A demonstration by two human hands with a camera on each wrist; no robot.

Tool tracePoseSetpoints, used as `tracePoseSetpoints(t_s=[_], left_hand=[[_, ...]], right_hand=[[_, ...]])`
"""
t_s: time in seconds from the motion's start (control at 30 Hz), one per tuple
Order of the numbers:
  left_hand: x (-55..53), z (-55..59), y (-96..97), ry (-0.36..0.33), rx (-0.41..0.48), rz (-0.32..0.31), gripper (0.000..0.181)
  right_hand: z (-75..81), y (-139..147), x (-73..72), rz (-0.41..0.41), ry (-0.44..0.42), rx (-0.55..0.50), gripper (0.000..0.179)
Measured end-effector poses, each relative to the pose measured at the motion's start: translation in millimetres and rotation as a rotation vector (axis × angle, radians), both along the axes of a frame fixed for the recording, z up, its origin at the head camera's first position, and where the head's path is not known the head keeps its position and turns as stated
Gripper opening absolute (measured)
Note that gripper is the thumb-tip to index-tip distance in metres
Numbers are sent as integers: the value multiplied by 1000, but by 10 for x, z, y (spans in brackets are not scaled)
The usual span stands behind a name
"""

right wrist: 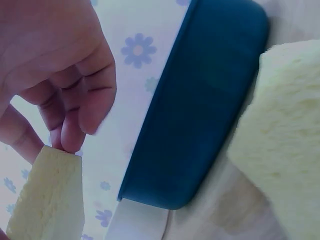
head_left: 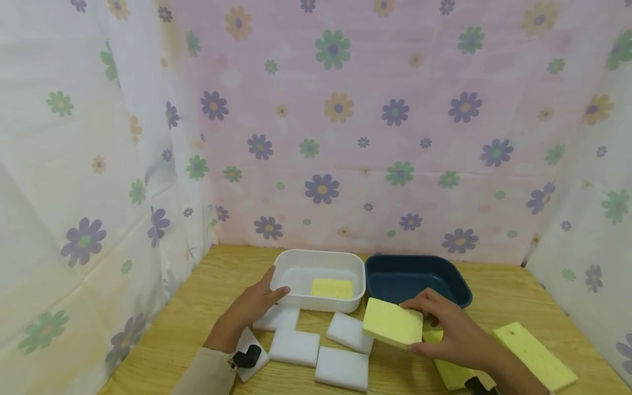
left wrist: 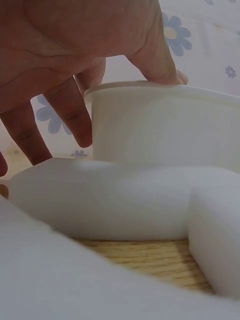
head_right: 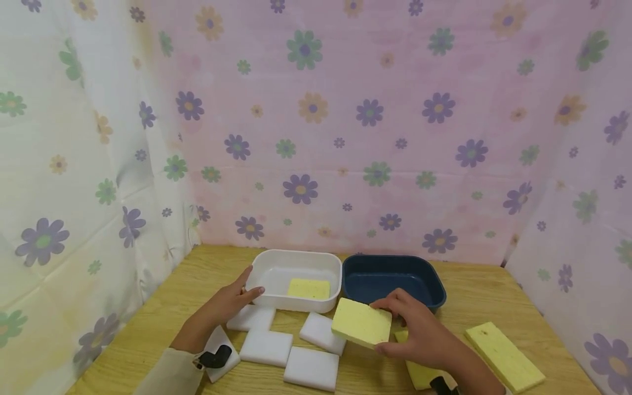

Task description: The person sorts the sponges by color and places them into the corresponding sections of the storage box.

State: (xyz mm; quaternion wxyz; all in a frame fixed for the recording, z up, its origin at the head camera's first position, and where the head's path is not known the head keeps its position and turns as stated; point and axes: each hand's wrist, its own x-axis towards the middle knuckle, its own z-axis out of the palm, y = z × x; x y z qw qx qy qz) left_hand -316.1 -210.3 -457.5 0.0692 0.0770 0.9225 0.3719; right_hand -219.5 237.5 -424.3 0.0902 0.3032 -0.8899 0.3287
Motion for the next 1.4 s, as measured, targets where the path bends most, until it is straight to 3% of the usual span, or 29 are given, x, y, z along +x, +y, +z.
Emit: tracePoseSetpoints(t_s=[0.43,1.03,1.4], left_hand=[[-15,-1,-2,-3,6,-3,95],[-1,-5,-4,-11,17,0,95],[-31,-36,-7,0,12,2,93]], right_hand=[[105,-149,-225,-45,98,47,61],[230,-362,-501,-135,102,106,65],[259,-458,-617,-153,41,108,64]])
